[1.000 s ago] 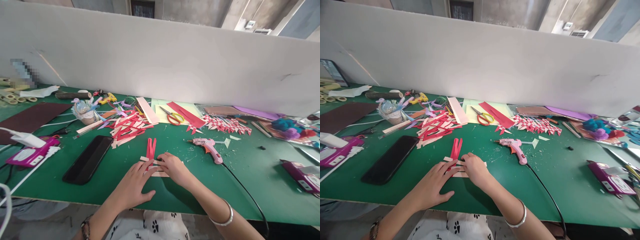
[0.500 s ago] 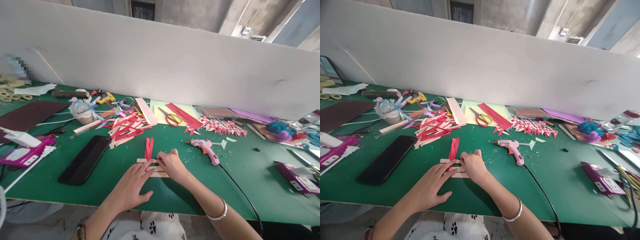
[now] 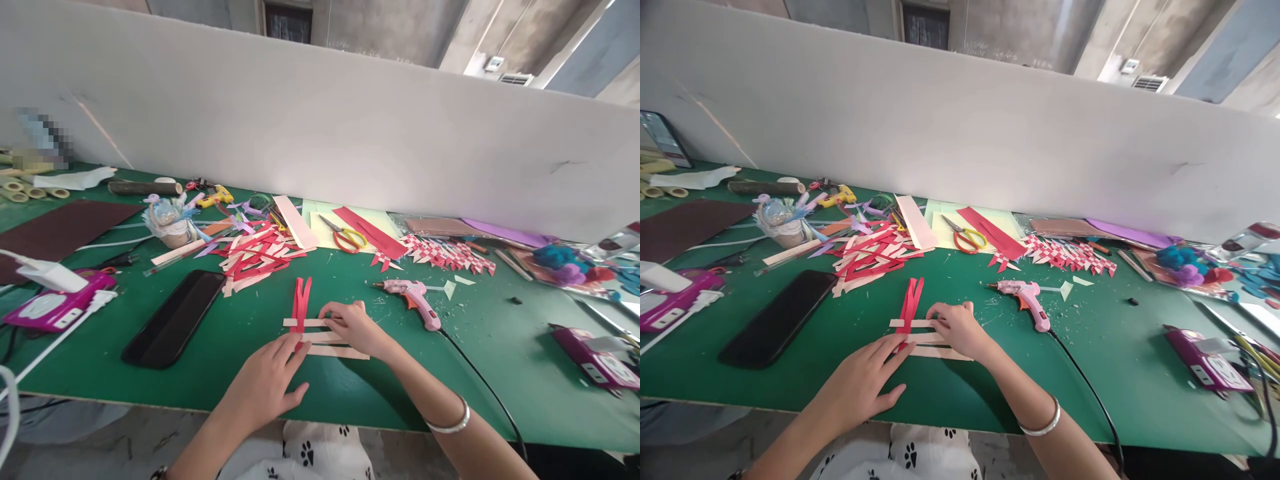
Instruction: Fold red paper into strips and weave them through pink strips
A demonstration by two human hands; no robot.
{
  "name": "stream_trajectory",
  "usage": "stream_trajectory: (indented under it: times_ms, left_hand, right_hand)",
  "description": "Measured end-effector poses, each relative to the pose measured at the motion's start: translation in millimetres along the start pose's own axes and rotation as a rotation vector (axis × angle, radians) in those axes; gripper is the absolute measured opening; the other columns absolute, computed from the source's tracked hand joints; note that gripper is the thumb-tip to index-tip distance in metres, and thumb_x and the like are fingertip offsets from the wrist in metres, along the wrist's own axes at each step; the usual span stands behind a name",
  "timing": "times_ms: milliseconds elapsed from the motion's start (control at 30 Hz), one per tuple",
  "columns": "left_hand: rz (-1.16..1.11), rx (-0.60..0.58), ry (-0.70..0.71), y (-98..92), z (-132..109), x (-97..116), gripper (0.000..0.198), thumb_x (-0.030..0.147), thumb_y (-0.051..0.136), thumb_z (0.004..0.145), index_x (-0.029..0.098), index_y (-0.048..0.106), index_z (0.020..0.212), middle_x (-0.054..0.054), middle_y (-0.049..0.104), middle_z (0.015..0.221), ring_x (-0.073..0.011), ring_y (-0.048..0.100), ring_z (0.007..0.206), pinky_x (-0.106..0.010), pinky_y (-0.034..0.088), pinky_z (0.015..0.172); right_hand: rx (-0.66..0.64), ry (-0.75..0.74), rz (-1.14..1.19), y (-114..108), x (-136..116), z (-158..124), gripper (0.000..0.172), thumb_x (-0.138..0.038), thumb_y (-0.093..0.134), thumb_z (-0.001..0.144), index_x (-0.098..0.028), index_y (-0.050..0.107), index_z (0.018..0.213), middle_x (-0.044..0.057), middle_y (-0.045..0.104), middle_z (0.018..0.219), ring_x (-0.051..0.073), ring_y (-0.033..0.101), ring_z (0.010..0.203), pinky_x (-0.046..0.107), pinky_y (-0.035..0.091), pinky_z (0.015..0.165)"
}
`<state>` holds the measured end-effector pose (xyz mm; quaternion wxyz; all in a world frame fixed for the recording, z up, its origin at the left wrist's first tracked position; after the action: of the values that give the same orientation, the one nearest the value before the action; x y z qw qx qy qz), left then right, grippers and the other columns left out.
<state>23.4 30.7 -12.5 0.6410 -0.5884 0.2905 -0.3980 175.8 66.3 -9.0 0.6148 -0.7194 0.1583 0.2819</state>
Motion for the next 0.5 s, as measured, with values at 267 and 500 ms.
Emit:
stream_trajectory:
  times_ms: [267, 500]
  left_hand:
    - [0.038, 0.123, -0.038, -3.3, -9, 6, 0.049, 0.038, 0.042, 0.088, 0.019, 0.037, 0.133, -0.011, 0.05, 0.126, -0.0271, 0.051, 0.11, -0.039, 0.049, 0.084]
    - [0.047, 0.139, -0.033, -2.6, -21, 13, 0.055, 0.039, 0.043, 0.088, 0.016, 0.031, 0.136, -0.012, 0.052, 0.122, -0.0256, 0.052, 0.107, -0.037, 0.047, 0.085]
  right_hand:
    - [-0.059, -0.025, 0.105, 0, 1, -5, 0.019, -0.021, 0.038, 0.089, -0.019, 0.053, 0.101, -0.008, 0.047, 0.053, 0.011, 0.047, 0.055, 0.031, 0.032, 0.076]
    - [-0.032, -0.007, 0.068, -4, 5, -4, 0.016, -0.028, 0.047, 0.086, -0.021, 0.056, 0.097, -0.006, 0.061, 0.062, 0.011, 0.054, 0.058, 0.034, 0.029, 0.082]
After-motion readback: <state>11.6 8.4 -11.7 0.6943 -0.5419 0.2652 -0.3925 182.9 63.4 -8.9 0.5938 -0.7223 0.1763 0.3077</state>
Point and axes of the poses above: each hand's wrist, its own z-axis towards the middle knuckle, its own y-axis out of the palm, x = y × z, the point moved 6 cm from there along z, towards the middle knuckle
